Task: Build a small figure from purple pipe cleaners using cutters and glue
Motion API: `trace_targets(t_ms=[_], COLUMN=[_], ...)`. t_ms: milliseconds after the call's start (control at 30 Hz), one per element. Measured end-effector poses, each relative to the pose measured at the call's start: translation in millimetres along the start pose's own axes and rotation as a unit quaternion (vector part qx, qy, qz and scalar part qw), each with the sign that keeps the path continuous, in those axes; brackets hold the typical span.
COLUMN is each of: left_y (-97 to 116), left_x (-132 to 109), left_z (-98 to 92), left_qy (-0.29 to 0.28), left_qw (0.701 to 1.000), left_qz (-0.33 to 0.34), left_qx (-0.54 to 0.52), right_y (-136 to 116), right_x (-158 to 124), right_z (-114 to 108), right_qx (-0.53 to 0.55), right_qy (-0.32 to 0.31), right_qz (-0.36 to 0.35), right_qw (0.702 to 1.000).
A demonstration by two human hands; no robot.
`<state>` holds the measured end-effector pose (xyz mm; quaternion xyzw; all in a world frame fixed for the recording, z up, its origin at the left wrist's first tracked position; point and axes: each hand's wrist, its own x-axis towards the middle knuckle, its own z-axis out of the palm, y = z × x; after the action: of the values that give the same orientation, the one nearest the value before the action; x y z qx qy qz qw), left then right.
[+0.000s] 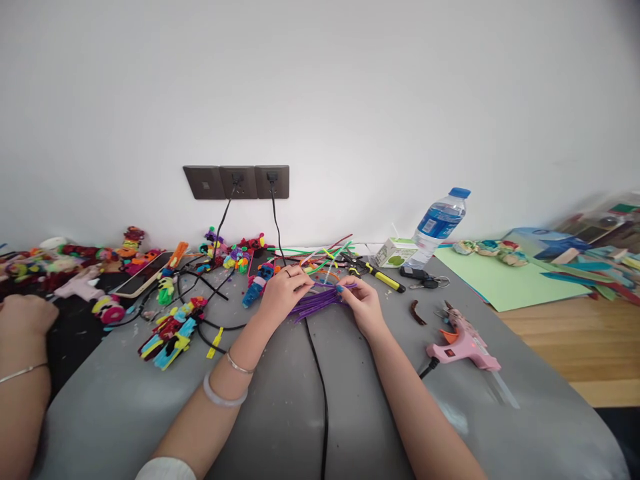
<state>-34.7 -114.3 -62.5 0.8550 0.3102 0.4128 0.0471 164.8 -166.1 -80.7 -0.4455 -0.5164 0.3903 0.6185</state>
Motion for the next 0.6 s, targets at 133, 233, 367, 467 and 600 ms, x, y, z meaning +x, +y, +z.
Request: trace_targets(t_ms=[133, 233, 367, 467, 600], left_y=[1.9, 3.7, 5.2, 5.5, 6.7], left_x=[0.7, 1.4, 1.5, 1.2, 2.2], left_z=[-2.4, -4.4, -5.1, -4.6, -5.5], left_qy=[-0.009, -0.013, -0.007, 0.002, 0.011], left_qw=[1.000, 1.000, 1.000, 1.000, 1.000], left_qz=[-0.016, -0.017, -0.011, -0.013, -0.010], left_qx=[0.010, 0.016, 0.017, 0.006, -0.013], right_y=[-2.0, -2.1, 0.0, 2.5, 5.6], right_x=[-0.5, -0.6, 0.0, 0.8, 1.2], right_z=[0.1, -0.2, -0.6, -1.0, -1.9], right_qx=[0.002, 0.002, 0.012, 0.025, 0.027], right_qy=[-0.019, -0.024, -0.013, 0.002, 0.012], right_qz=[-0.005, -0.008, 0.001, 0.011, 0.013], right_qw=[1.000, 1.000, 1.000, 1.000, 0.999])
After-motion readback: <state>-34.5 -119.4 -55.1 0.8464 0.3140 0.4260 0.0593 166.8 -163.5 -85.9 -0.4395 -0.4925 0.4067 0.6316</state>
